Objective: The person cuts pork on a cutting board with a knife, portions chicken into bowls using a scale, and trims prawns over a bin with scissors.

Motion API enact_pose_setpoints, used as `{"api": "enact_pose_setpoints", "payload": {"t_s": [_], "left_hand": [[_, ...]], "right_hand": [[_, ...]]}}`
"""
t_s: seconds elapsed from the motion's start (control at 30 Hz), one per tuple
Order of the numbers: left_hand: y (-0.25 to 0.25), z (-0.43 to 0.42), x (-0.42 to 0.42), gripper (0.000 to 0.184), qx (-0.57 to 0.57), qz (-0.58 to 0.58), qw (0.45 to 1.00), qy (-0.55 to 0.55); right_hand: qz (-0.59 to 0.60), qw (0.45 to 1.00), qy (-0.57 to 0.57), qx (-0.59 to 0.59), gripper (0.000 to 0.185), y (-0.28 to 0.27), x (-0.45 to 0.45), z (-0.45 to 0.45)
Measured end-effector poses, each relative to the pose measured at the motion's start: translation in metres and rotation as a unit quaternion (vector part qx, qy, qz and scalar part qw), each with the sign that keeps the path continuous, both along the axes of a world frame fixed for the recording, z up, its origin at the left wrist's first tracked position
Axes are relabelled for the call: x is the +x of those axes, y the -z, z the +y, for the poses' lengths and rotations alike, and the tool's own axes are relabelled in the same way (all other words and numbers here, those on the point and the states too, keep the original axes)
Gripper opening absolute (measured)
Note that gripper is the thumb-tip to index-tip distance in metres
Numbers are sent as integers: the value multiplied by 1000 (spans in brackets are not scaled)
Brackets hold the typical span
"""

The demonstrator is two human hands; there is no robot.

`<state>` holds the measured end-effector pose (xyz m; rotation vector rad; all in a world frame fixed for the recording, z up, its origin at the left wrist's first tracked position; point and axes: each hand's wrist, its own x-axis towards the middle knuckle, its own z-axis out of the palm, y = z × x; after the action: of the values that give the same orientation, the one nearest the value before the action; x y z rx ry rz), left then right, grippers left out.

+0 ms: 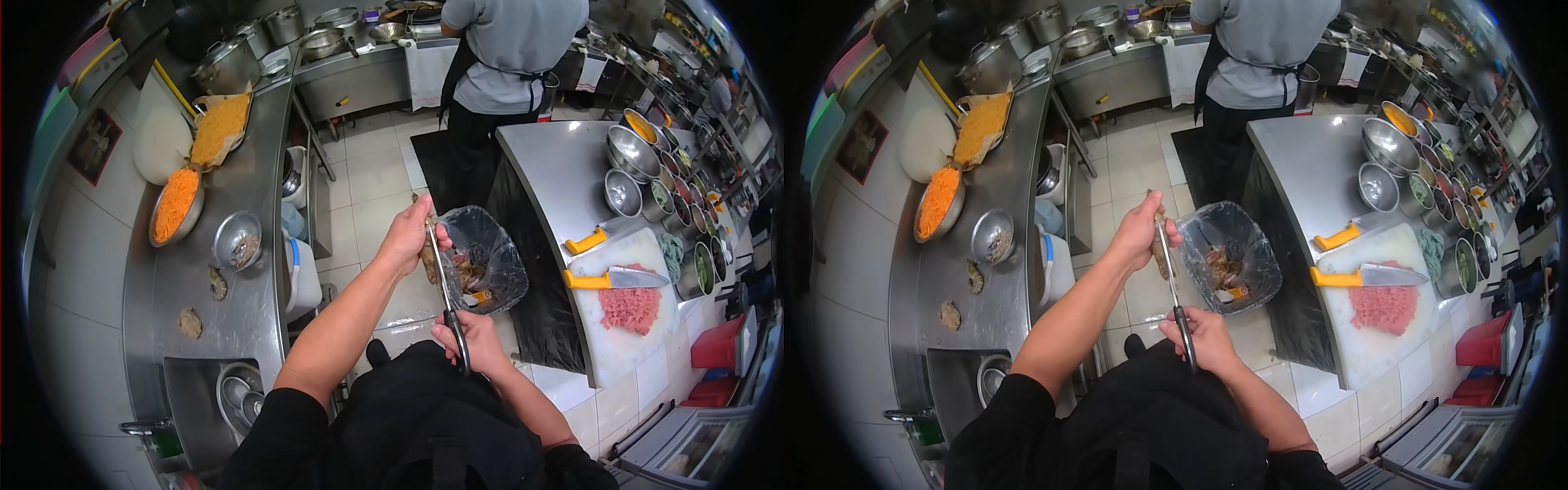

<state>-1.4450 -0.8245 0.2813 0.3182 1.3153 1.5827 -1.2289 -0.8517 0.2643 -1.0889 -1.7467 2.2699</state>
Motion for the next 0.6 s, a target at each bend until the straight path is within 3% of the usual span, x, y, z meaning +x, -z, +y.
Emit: {"api": "enact_pose_setpoints", "payload": {"t_s": [0.1, 0.2, 0.6], "left_hand": [[2, 0, -1, 37, 17, -15, 1000, -8], [4, 4, -9, 37, 43, 20, 999, -12], [9, 6, -7, 51, 90, 48, 995, 5]], "right_hand": [[-12, 1000, -12, -13, 51, -7, 0, 2], [112, 989, -37, 85, 50, 11, 9, 2], [102, 993, -6, 64, 53, 14, -1, 8]]}}
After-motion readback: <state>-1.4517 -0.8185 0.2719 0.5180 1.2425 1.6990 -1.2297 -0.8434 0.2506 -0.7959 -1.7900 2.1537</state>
